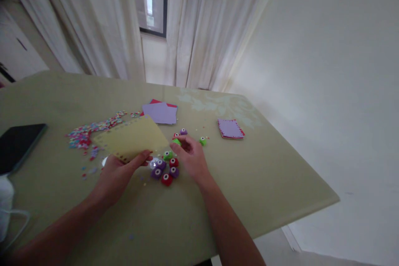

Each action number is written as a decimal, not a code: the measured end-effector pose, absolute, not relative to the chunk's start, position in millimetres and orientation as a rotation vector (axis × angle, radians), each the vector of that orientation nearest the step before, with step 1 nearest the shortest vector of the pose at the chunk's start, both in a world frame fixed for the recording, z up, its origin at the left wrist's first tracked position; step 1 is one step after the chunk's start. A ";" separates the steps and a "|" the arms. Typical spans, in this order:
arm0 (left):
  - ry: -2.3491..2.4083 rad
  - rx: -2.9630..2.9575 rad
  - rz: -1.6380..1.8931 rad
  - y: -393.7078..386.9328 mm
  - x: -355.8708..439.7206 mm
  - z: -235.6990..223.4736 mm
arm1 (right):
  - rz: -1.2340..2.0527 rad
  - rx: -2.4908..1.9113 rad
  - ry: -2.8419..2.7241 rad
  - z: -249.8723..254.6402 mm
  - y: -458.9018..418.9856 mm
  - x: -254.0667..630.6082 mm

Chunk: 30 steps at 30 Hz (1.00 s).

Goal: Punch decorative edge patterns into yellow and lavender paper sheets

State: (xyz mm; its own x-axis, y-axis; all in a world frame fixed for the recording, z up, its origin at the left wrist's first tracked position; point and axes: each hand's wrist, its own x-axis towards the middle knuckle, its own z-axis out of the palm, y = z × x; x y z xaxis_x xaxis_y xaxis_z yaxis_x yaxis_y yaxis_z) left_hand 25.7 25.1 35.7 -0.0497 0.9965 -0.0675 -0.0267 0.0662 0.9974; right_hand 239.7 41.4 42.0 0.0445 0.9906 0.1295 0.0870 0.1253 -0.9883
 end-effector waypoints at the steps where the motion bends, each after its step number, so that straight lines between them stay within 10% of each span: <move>1: 1.273 1.123 1.219 25.6 25.2 35.0 | 0.909 -1.255 -1.356 41.2 43.6 244.2; 23: 1.230 0.950 1.347 29.8 23.6 27.6 | -0.067 -1.783 -2.067 31.0 59.2 255.9; 30: 1.053 0.728 1.372 32.0 23.7 29.7 | 0.086 -1.694 -2.034 33.4 54.7 251.0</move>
